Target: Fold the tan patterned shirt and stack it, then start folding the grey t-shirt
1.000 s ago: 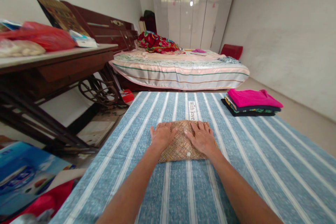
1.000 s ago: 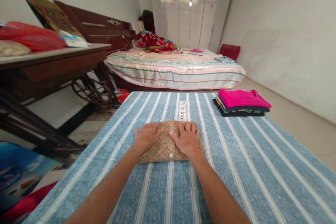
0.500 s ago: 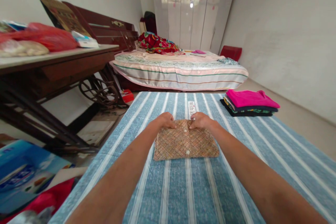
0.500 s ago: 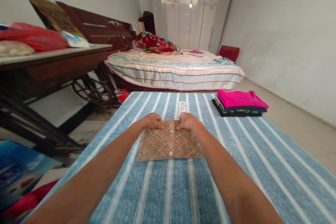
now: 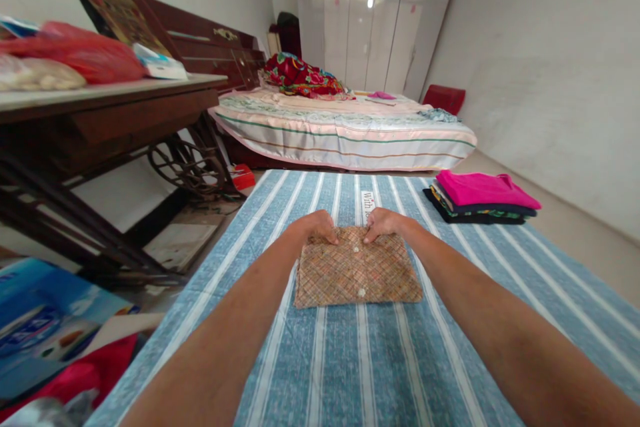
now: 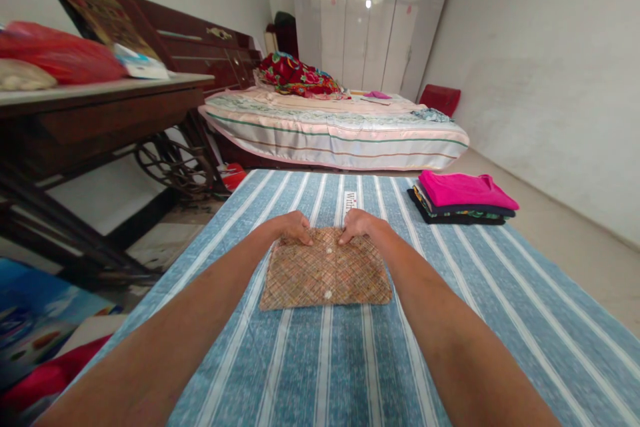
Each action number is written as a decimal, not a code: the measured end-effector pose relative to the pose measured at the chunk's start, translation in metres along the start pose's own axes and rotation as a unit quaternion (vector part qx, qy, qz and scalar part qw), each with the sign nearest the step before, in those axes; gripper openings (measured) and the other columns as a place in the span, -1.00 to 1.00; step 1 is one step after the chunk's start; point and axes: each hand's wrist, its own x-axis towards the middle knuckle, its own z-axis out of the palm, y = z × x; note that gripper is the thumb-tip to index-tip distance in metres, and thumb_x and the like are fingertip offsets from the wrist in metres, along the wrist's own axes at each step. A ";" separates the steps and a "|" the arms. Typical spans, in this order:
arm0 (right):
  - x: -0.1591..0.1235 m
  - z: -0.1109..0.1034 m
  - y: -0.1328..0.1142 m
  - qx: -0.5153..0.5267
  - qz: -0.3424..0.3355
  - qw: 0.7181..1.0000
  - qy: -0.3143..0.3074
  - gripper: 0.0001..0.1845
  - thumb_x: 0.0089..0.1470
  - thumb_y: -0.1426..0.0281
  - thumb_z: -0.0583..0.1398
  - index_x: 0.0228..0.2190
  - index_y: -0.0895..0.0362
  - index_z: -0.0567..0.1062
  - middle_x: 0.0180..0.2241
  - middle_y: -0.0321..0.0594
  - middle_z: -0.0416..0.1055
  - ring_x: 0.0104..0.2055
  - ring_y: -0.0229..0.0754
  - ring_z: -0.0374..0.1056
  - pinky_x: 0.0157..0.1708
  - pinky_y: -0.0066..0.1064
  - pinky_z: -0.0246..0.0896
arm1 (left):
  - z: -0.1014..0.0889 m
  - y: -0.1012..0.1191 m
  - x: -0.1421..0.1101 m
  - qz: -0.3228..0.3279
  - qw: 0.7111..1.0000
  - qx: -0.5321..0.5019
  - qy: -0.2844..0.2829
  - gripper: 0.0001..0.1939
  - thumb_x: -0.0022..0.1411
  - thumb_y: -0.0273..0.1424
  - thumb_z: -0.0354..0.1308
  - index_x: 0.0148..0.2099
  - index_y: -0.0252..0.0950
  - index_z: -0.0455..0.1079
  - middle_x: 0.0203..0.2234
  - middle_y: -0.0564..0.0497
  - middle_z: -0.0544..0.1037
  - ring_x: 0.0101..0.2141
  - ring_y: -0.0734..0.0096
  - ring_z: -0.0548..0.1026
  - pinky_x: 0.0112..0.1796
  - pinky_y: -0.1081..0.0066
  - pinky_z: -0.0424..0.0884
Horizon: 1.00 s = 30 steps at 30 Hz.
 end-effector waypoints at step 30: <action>-0.307 0.171 -0.028 -0.219 -0.311 0.857 0.347 -0.70 0.15 0.60 -0.08 -0.44 0.15 0.38 -0.38 -0.13 0.34 -0.31 -0.11 0.23 -0.23 -0.24 0.16 | 0.182 0.014 -0.278 0.400 0.843 0.269 0.239 -0.84 0.30 -0.51 -0.10 -0.27 -0.27 0.30 -0.38 -0.05 0.47 -0.30 0.34 0.39 -0.21 0.32 0.37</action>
